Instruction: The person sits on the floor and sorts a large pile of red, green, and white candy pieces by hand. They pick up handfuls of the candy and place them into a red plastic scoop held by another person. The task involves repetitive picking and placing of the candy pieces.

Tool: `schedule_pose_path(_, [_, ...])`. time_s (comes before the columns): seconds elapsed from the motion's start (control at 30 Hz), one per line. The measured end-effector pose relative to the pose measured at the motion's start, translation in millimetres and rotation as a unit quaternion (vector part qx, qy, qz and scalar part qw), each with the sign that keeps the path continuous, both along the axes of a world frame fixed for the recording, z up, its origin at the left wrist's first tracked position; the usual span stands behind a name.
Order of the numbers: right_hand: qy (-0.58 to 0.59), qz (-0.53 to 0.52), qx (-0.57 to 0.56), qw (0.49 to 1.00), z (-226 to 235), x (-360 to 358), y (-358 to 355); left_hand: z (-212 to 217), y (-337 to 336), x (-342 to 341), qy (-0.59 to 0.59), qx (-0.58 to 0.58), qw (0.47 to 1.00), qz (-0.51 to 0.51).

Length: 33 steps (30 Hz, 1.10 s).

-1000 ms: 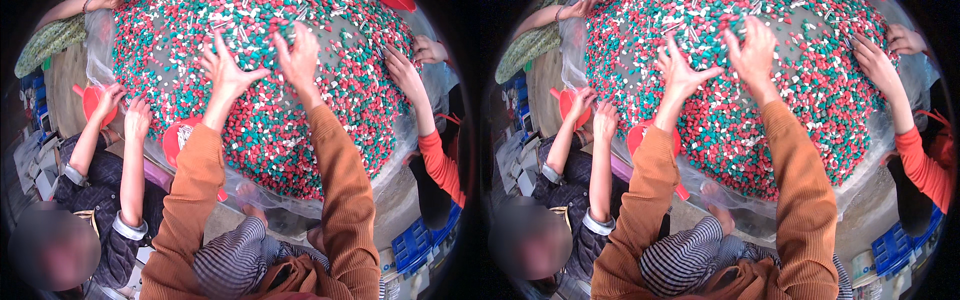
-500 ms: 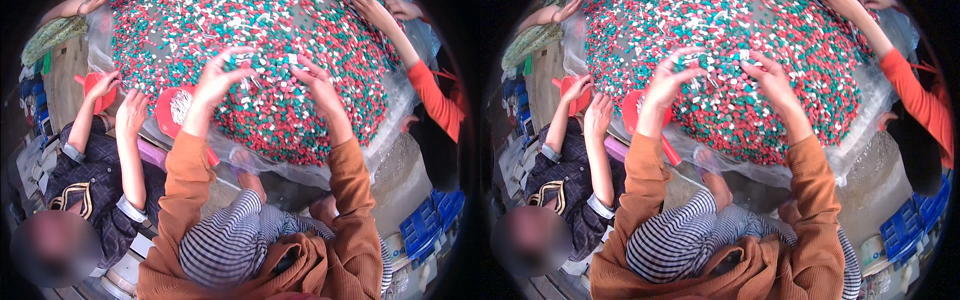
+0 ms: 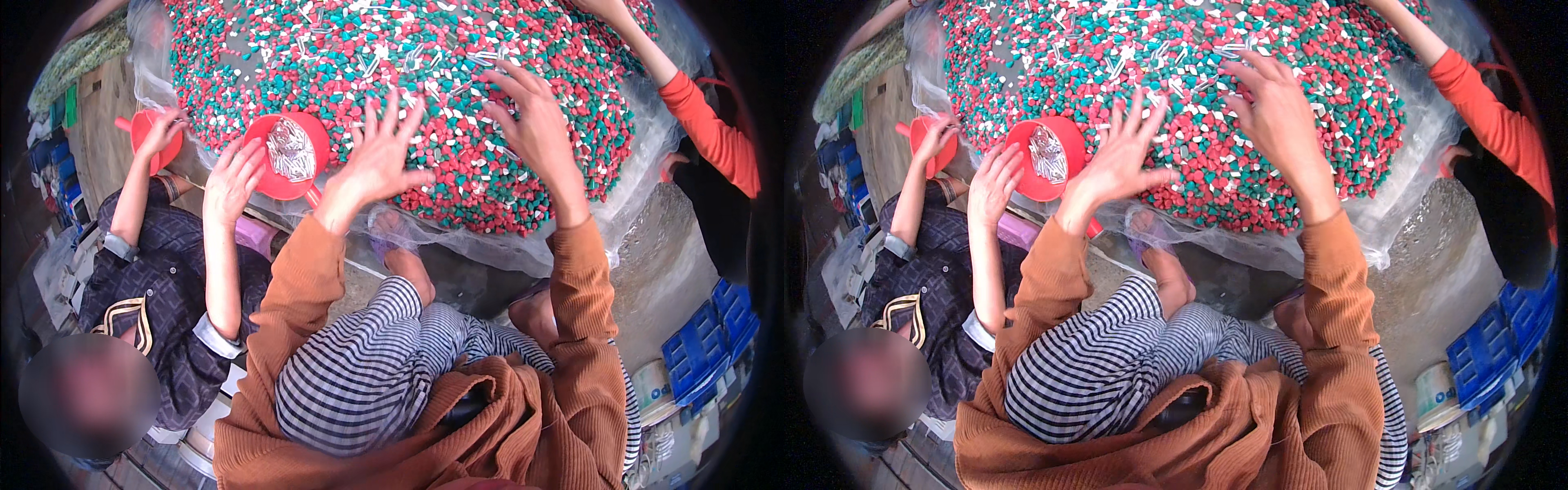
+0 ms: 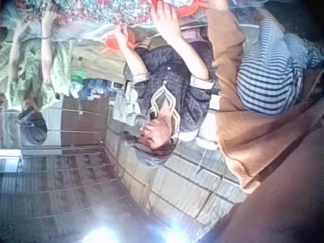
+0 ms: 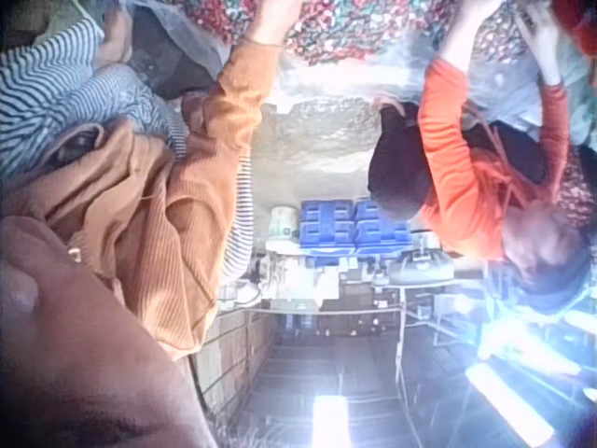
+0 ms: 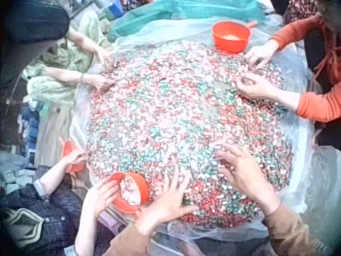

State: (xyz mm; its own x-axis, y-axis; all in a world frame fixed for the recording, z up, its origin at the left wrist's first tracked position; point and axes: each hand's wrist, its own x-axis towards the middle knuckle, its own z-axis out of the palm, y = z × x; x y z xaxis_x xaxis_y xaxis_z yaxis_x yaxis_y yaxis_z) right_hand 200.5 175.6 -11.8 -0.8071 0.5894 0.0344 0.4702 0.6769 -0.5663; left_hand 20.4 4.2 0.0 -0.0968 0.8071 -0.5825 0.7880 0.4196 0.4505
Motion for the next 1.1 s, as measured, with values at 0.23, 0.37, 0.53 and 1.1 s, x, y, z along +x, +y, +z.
schedule_pose_path(0.23, [-0.043, 0.043, 0.171, 0.983, -47.0, -31.3, -7.1, -12.7, 67.1, -29.3, -0.019, 0.247, 0.963, 0.102])
schedule_pose_path(0.37, [-0.077, 0.091, 0.106, 0.987, -23.9, -31.9, -15.1, -51.5, 97.6, -45.5, 0.136, 0.268, 0.952, 0.061])
schedule_pose_path(0.53, [0.075, -0.114, -0.276, 0.951, -12.8, 10.2, 23.5, -44.6, 113.4, -64.9, -0.068, 0.133, 0.986, 0.067])
schedule_pose_path(1.1, [0.158, -0.131, -0.372, 0.905, -15.6, 24.7, 86.3, -80.8, 167.4, -21.5, 0.019, 0.367, 0.925, -0.101])
